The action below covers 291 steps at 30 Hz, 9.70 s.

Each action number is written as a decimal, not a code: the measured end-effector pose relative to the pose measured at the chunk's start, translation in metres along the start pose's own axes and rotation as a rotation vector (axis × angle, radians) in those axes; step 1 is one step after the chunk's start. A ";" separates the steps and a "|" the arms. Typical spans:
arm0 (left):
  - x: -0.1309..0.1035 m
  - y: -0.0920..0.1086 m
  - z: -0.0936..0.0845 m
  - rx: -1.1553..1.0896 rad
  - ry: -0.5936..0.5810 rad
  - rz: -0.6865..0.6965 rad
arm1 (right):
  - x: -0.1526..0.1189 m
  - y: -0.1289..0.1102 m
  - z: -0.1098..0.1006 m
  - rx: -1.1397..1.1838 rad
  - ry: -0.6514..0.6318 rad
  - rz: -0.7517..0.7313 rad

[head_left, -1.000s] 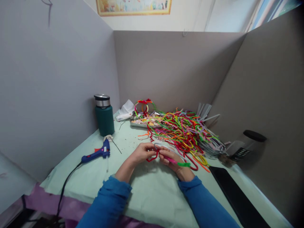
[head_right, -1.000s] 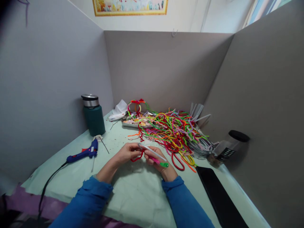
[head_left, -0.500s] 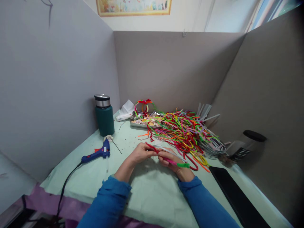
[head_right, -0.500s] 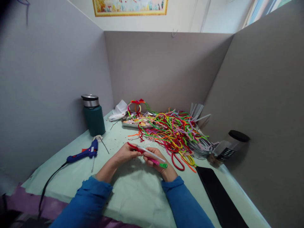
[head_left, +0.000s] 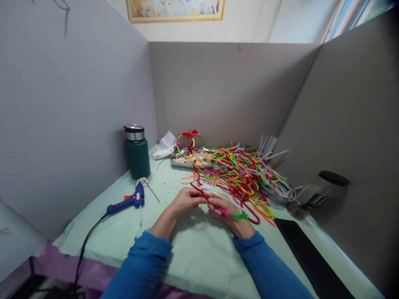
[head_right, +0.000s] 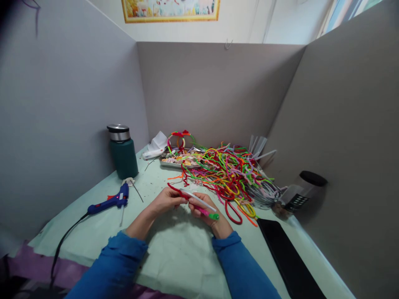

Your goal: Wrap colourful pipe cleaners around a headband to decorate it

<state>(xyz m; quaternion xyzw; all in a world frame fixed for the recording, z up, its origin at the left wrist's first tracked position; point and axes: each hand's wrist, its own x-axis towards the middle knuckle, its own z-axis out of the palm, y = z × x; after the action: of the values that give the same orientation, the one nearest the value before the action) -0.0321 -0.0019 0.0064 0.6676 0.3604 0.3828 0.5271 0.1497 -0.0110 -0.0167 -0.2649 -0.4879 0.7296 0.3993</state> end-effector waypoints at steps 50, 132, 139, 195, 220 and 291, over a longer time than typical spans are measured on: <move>0.009 -0.012 0.007 0.259 0.342 0.068 | 0.010 0.009 0.009 -0.221 0.290 -0.173; 0.009 -0.010 0.010 0.081 0.335 0.015 | 0.004 0.002 0.012 -0.050 0.086 -0.012; 0.009 -0.006 0.012 -0.023 0.411 0.026 | 0.006 0.004 0.018 -0.128 0.158 -0.055; 0.000 0.008 0.006 -0.114 0.161 0.043 | 0.006 0.001 0.004 -0.148 0.227 -0.191; -0.001 0.013 0.007 -0.183 0.061 0.088 | -0.002 -0.003 0.001 0.073 -0.153 -0.015; 0.000 0.005 -0.015 -1.245 0.214 -0.388 | 0.003 -0.002 0.010 0.012 0.175 -0.115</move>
<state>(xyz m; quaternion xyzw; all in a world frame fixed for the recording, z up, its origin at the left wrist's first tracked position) -0.0447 0.0033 0.0137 0.1195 0.2359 0.4821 0.8353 0.1412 -0.0126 -0.0112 -0.2967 -0.4611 0.6825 0.4832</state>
